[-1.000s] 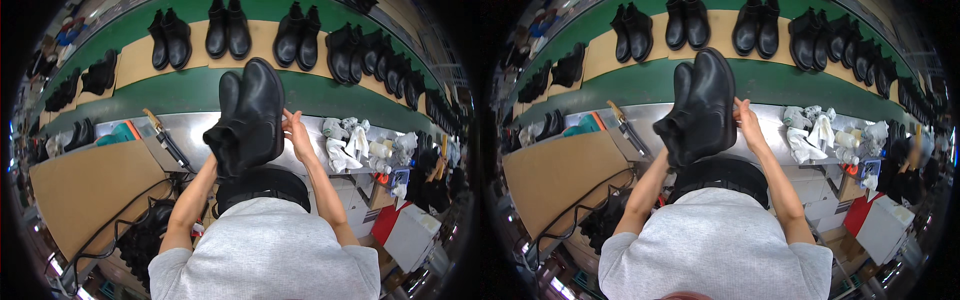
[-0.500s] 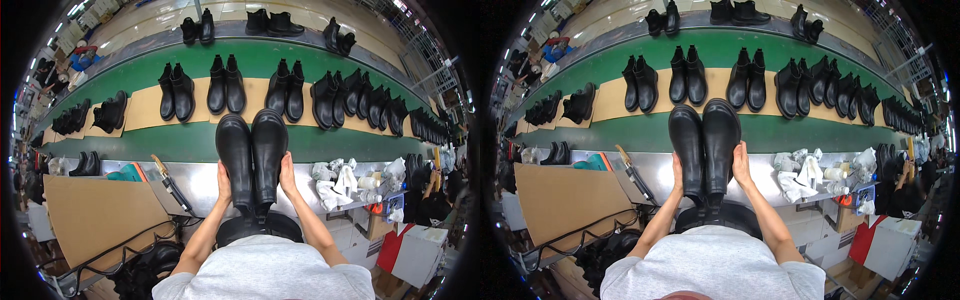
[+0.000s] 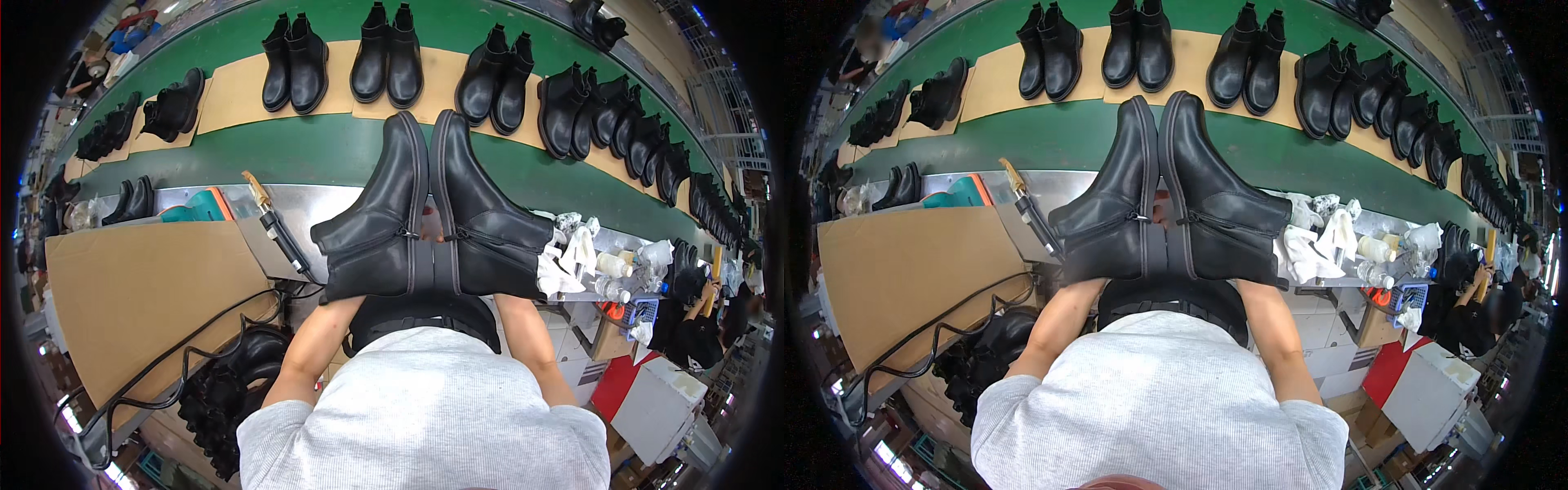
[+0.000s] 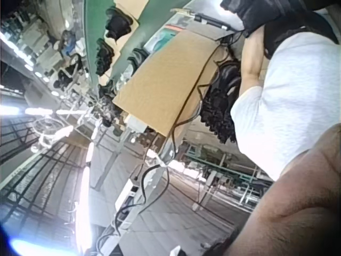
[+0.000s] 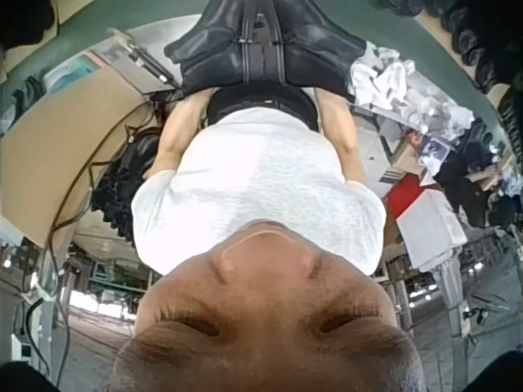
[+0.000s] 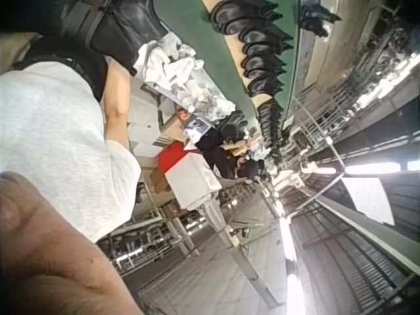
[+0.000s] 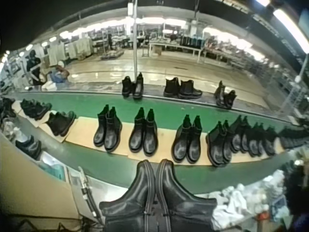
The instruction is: Inspecting, cleaning, and finishing boots on an assembly line using a cloth, fluid, and a heat gun.
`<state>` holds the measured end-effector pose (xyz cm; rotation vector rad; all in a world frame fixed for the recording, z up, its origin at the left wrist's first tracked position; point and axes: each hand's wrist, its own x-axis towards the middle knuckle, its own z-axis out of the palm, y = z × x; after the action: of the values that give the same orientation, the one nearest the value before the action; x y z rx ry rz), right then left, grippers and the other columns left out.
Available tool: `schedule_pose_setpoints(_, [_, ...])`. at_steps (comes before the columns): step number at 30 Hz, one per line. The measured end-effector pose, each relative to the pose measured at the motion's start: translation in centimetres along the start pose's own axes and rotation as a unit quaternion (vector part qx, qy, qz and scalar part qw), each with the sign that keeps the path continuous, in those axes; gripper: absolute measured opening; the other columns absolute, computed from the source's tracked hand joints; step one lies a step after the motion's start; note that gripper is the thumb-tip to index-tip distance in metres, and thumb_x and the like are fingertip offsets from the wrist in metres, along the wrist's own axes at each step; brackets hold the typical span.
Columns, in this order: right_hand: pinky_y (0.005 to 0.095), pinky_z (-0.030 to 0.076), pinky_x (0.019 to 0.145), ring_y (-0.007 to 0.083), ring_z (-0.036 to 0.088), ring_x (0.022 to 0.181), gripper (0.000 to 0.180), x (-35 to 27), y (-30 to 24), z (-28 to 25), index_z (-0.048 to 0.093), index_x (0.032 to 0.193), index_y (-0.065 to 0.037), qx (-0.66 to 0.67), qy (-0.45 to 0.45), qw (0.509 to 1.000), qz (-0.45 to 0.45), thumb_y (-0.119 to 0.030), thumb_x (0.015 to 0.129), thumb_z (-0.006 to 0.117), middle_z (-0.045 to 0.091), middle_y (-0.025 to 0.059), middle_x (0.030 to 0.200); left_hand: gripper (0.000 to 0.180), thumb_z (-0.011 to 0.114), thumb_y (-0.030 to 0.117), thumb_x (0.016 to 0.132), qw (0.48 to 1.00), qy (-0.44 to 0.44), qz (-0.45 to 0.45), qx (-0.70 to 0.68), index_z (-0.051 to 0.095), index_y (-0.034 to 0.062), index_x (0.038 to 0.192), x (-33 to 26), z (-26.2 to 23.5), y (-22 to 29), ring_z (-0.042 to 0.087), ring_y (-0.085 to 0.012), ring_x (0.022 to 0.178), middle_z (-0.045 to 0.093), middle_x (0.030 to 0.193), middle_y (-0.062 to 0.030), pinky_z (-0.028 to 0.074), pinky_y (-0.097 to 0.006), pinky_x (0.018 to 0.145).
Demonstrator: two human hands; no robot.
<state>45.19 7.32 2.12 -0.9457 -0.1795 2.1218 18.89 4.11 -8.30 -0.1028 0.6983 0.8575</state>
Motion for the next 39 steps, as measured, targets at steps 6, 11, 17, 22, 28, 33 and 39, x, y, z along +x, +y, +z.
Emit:
schedule_pose_setpoints(6, [0.0325,0.044,0.076,0.0244,0.059,0.081,0.057,0.8,-0.2,-3.6,0.054,0.105,0.004,-0.502,0.201,0.771,-0.336,-0.050,0.097,0.039,0.064,0.0117,0.087,0.076,0.075,0.039,0.073,0.807,-0.013,0.295,0.511,0.043,0.0015,0.131,-5.9,7.1,1.1,0.061,-0.0214,0.100,0.060,0.114,-0.0163,0.048,-0.036,0.085])
schedule_pose_setpoints(11, [0.0437,0.043,0.084,0.0416,0.058,0.096,0.060,-0.5,-1.0,0.7,0.053,0.101,0.006,-0.644,0.315,0.645,-0.264,-0.053,0.094,0.042,0.061,0.0287,0.096,0.082,0.081,0.030,0.068,0.690,0.037,0.297,0.659,0.040,-0.0021,0.132,-6.5,8.6,2.7,0.062,-0.0265,0.098,0.062,0.112,-0.0189,0.048,-0.035,0.086])
schedule_pose_setpoints(17, [0.0332,0.046,0.093,0.0218,0.059,0.106,0.049,0.8,-1.9,-2.7,0.053,0.123,-0.004,-0.126,0.048,0.991,-0.023,-0.044,0.095,0.046,0.060,0.0125,0.118,0.063,0.073,0.040,0.078,0.946,0.060,0.094,0.304,0.054,-0.0064,0.116,-5.3,9.0,4.2,0.065,-0.0189,0.090,0.066,0.099,-0.0138,0.051,-0.032,0.081])
schedule_pose_setpoints(22, [0.0374,0.049,0.090,0.0197,0.061,0.104,0.046,2.7,-1.7,3.5,0.054,0.123,-0.010,-0.021,0.024,0.999,-0.032,-0.044,0.093,0.051,0.062,0.0095,0.117,0.046,0.069,0.054,0.077,0.988,0.132,0.030,0.077,0.060,0.0136,0.098,-3.6,11.7,4.6,0.062,-0.0155,0.076,0.063,0.086,-0.0012,0.053,-0.033,0.069])
schedule_pose_setpoints(28, [0.0389,0.052,0.087,0.0194,0.065,0.095,0.044,2.2,-1.9,5.3,0.059,0.118,-0.008,0.025,0.074,0.996,0.033,-0.043,0.091,0.054,0.066,0.0077,0.109,0.048,0.072,0.053,0.075,0.985,0.133,0.072,0.079,0.058,0.0131,0.098,-3.5,11.2,4.6,0.061,-0.0162,0.078,0.060,0.085,-0.0025,0.053,-0.036,0.074])
schedule_pose_setpoints(33, [0.0380,0.049,0.090,0.0205,0.061,0.104,0.049,2.6,-0.6,2.2,0.056,0.121,-0.007,-0.014,0.049,0.999,0.015,-0.047,0.093,0.050,0.063,0.0093,0.115,0.047,0.065,0.049,0.083,0.992,0.110,0.024,0.054,0.058,0.0089,0.106,-3.7,9.6,4.2,0.064,-0.0167,0.088,0.065,0.098,-0.0074,0.053,-0.035,0.079])
schedule_pose_setpoints(39, [0.0342,0.042,0.096,0.0172,0.052,0.115,0.047,0.5,4.5,-5.8,0.049,0.131,-0.002,-0.224,0.145,0.964,-0.023,-0.035,0.097,0.047,0.058,0.0075,0.124,0.063,0.056,0.043,0.090,0.946,0.094,0.013,0.309,0.041,-0.0033,0.131,-5.1,0.9,0.5,0.061,-0.0234,0.105,0.060,0.118,-0.0101,0.049,-0.035,0.089])
